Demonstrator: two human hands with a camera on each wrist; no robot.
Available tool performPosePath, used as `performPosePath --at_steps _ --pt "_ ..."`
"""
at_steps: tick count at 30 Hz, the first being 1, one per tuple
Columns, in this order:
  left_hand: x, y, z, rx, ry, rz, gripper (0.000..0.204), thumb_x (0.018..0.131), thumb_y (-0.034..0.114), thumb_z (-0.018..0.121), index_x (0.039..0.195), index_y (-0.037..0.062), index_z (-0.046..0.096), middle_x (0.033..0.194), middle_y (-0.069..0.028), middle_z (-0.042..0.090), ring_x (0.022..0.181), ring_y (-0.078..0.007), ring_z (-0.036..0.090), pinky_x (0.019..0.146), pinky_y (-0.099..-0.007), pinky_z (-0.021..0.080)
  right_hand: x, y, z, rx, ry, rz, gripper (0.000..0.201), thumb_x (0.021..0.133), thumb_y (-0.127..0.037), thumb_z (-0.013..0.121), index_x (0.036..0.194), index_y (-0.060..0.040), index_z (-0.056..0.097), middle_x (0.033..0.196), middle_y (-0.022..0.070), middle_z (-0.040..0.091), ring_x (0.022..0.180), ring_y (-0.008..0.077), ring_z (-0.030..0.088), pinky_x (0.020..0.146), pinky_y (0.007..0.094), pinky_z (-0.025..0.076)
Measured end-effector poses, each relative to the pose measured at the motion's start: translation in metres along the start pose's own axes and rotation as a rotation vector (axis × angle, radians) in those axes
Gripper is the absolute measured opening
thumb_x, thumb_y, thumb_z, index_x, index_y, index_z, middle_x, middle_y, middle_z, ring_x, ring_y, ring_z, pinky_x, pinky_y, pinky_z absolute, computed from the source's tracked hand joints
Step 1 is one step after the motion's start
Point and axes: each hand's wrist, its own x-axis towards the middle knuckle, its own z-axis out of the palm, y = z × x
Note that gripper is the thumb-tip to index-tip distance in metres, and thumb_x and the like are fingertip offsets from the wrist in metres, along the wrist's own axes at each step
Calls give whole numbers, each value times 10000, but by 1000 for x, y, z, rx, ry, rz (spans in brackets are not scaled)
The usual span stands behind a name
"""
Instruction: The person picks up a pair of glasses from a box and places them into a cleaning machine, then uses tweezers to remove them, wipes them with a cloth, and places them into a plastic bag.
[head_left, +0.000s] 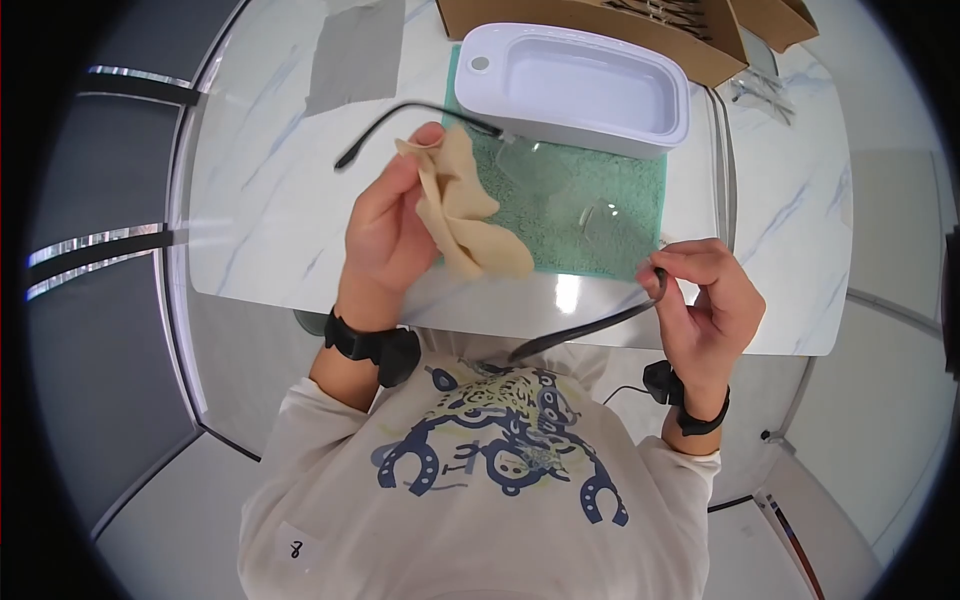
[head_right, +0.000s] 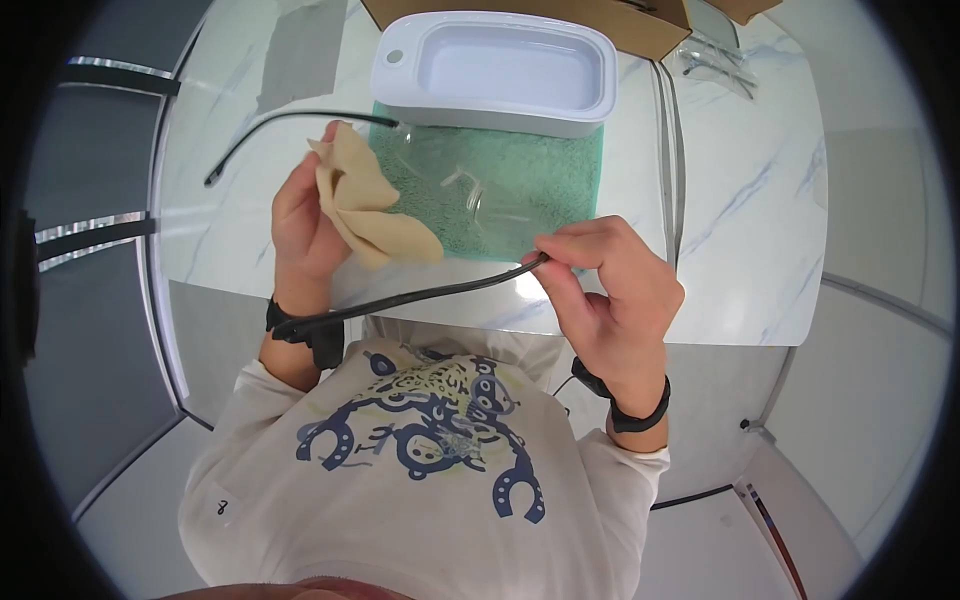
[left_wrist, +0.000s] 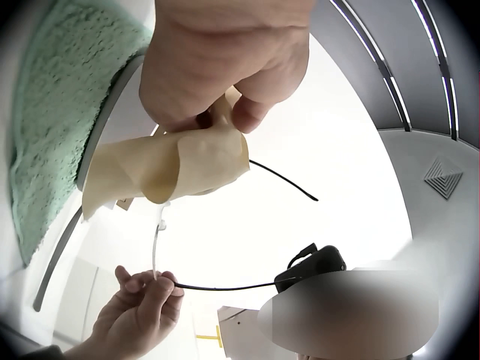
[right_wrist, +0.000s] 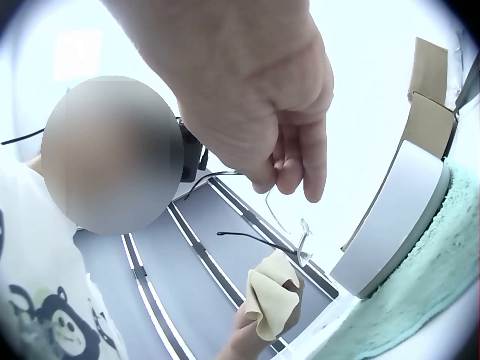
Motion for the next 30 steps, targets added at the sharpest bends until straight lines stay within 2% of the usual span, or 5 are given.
performPosePath --at_steps 5,10,14,22,30 --pt "-2 -17 6 -29 156 -67 441 971 95 428 1411 100 455 1377 -131 540 1229 -320 563 1062 -503 446 3 -3 7 -26 74 -4 168 781 68 756 914 -7 686 819 104 710 692 175 685 589 249 513" --pt "10 -51 33 154 216 -131 532 924 -95 532 1401 109 414 1355 -116 544 1180 -246 617 982 -394 541 4 -6 19 -11 106 8 190 775 78 758 925 -15 686 832 101 711 708 184 690 595 254 524" --pt "19 -69 40 266 142 -133 472 943 -35 599 1360 90 417 1317 -116 565 1156 -227 629 958 -374 551 4 -11 26 -39 47 -32 221 780 92 736 948 -42 681 840 76 714 701 188 684 588 263 524" --pt "19 -70 65 395 237 -174 457 905 7 615 1311 44 408 1161 -105 611 1002 -167 650 801 -292 553 4 -3 26 -216 -31 -133 251 742 84 709 959 -36 669 844 75 680 673 218 651 547 294 500" --pt "23 -70 75 416 374 -82 510 853 -45 611 1303 34 385 1125 -103 620 1007 -184 650 826 -289 547 1 3 27 -375 -40 -181 296 711 72 699 970 -66 659 883 62 641 677 224 639 536 324 505"
